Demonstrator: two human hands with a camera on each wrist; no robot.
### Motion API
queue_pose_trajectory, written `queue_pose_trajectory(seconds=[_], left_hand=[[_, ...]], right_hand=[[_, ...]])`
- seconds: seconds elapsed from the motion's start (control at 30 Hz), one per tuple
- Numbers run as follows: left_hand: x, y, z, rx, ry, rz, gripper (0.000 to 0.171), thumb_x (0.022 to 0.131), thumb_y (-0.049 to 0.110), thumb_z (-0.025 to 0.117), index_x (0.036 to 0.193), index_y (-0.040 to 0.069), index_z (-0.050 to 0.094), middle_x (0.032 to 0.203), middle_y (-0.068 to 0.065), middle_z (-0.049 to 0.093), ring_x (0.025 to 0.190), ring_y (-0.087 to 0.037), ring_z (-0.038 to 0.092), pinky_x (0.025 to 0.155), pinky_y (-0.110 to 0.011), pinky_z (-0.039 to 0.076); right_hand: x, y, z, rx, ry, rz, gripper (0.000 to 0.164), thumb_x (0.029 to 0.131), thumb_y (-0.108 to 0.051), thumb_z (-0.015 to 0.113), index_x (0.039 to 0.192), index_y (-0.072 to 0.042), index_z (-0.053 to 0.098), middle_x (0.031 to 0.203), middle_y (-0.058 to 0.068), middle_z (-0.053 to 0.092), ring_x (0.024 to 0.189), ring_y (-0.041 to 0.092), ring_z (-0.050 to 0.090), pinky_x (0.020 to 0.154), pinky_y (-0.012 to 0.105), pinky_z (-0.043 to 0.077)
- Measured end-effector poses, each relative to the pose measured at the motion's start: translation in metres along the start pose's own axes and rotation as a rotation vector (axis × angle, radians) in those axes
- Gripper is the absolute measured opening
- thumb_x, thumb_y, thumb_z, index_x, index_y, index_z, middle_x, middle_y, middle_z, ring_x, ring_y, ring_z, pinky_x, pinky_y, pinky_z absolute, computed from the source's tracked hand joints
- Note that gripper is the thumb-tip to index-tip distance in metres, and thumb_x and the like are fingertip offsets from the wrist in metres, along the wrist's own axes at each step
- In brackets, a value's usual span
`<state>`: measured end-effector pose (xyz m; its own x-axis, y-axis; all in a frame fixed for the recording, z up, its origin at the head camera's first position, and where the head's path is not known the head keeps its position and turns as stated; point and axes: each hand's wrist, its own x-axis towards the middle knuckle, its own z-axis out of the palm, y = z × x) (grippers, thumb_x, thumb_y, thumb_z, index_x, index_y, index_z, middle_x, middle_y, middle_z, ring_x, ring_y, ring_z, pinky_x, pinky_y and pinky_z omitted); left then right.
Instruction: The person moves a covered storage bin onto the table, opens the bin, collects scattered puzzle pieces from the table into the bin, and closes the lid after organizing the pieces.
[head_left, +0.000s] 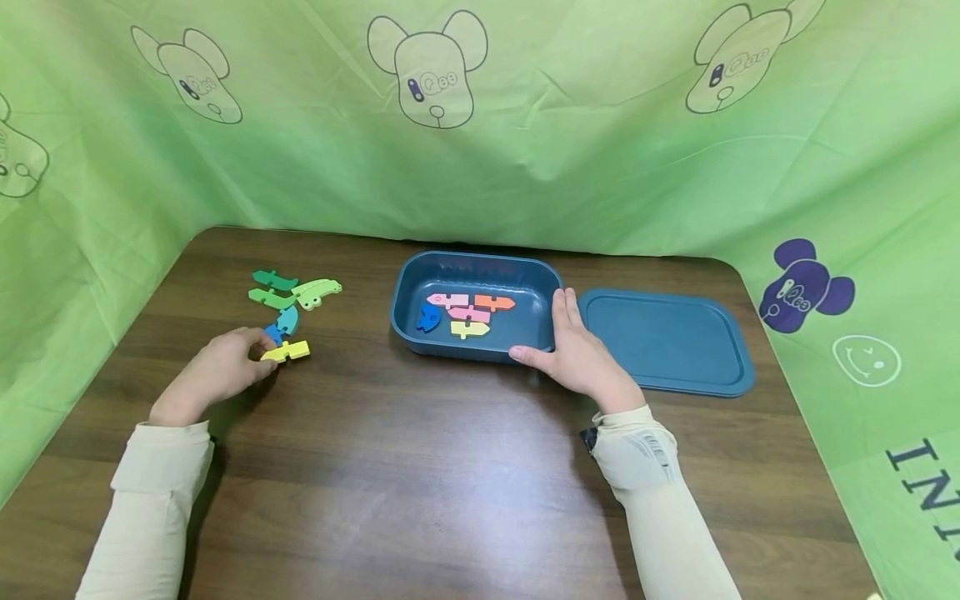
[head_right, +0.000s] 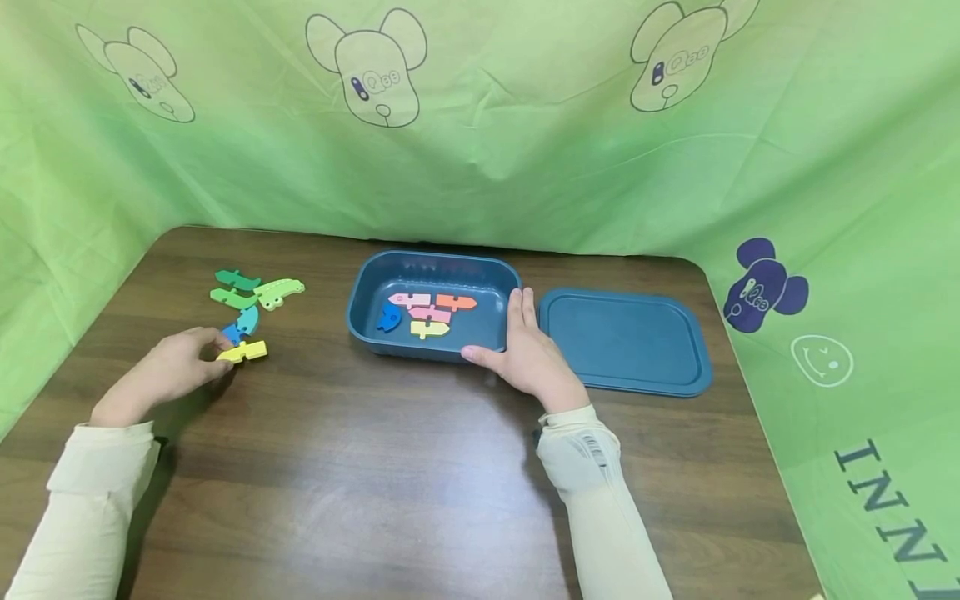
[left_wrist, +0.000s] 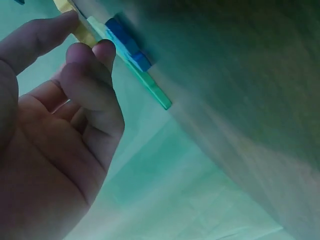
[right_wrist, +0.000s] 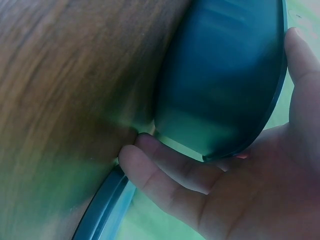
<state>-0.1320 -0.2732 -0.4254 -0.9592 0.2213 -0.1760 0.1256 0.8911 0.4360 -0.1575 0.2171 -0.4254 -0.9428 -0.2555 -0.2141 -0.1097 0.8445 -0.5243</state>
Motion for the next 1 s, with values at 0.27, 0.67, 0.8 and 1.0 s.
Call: queue_pose_trajectory(seconds=[0.27,0.67,0.8,1.0], left_hand=[[0.005,0.012,-0.004,-0.03,0.085,0.082,0.022,0.093,0.013,0.067,0.112,0.0,0.065,0.11,-0.019,0.064,0.1,-0.037,0.058,0.088,-0.053,0.044],[0.018,0.036,-0.009,-0.051,0.106,0.097,0.018,0.094,0.016,0.067,0.109,0.007,0.068,0.099,-0.009,0.062,0.088,-0.028,0.053,0.08,-0.043,0.041],[0.023,0.045,-0.01,-0.074,0.106,0.112,0.018,0.095,0.016,0.067,0.111,0.007,0.068,0.096,-0.006,0.062,0.085,-0.025,0.053,0.077,-0.041,0.041],[0.031,0.061,-0.009,-0.137,0.088,0.128,0.02,0.096,0.016,0.067,0.114,0.008,0.067,0.103,-0.007,0.065,0.091,-0.025,0.057,0.078,-0.04,0.044]], right_hand=[[-0.001,0.0,0.0,0.002,-0.004,0.006,0.121,0.09,-0.069,0.06,0.157,-0.001,-0.014,0.164,0.021,-0.017,0.149,0.045,0.008,0.115,0.057,0.021],[-0.001,0.0,0.0,0.004,-0.003,-0.001,0.122,0.089,-0.071,0.06,0.157,-0.001,-0.014,0.164,0.021,-0.017,0.149,0.045,0.007,0.116,0.057,0.02],[-0.001,0.0,0.0,0.007,-0.003,-0.001,0.121,0.09,-0.069,0.06,0.157,-0.001,-0.014,0.164,0.021,-0.017,0.149,0.045,0.007,0.116,0.057,0.02],[-0.001,0.0,0.0,0.006,-0.005,0.0,0.122,0.089,-0.07,0.06,0.157,-0.001,-0.015,0.164,0.021,-0.018,0.149,0.044,0.007,0.116,0.057,0.02]])
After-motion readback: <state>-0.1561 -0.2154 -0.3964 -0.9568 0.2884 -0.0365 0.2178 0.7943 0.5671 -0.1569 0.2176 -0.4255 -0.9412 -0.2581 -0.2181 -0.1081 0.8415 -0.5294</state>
